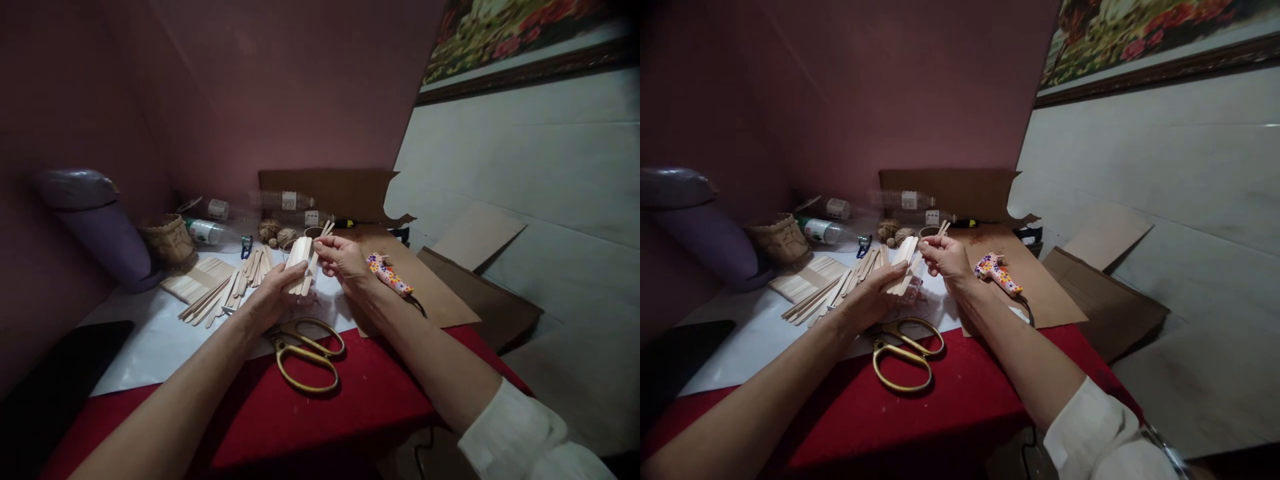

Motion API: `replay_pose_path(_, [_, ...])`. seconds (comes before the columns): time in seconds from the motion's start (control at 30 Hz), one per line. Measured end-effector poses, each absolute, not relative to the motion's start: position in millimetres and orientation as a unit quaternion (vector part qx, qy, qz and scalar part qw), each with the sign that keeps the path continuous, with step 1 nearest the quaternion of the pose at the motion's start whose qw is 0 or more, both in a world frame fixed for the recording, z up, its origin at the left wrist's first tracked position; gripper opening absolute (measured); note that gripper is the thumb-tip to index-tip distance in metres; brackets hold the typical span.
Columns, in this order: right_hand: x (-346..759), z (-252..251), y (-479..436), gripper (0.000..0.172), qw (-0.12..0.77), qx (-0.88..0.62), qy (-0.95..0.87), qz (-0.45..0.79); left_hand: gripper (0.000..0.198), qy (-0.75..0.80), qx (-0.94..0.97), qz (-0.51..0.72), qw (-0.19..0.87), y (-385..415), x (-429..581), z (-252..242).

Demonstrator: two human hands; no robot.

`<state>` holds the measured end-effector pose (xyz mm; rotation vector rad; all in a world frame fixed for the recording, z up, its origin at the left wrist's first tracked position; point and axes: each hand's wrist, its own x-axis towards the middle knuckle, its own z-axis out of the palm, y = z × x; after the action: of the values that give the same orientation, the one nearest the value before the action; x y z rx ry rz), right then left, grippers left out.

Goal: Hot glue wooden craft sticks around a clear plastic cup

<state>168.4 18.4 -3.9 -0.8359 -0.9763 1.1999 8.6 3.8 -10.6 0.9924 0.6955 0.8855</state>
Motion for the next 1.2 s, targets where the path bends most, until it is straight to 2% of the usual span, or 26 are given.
replay_pose_path(0.83, [167.4,-5.9,19.4,0.036,0.647,-0.371,-0.439,0.502,0.032,0.306,0.451,0.405,0.734,2.2,10.2,-11.0])
replay_pose_path(1.2, [166.8,-6.5,19.5,0.041,0.649,-0.371,-0.435,0.502,0.032,0.298,0.467,0.399,0.73,2.6,11.0,-13.4])
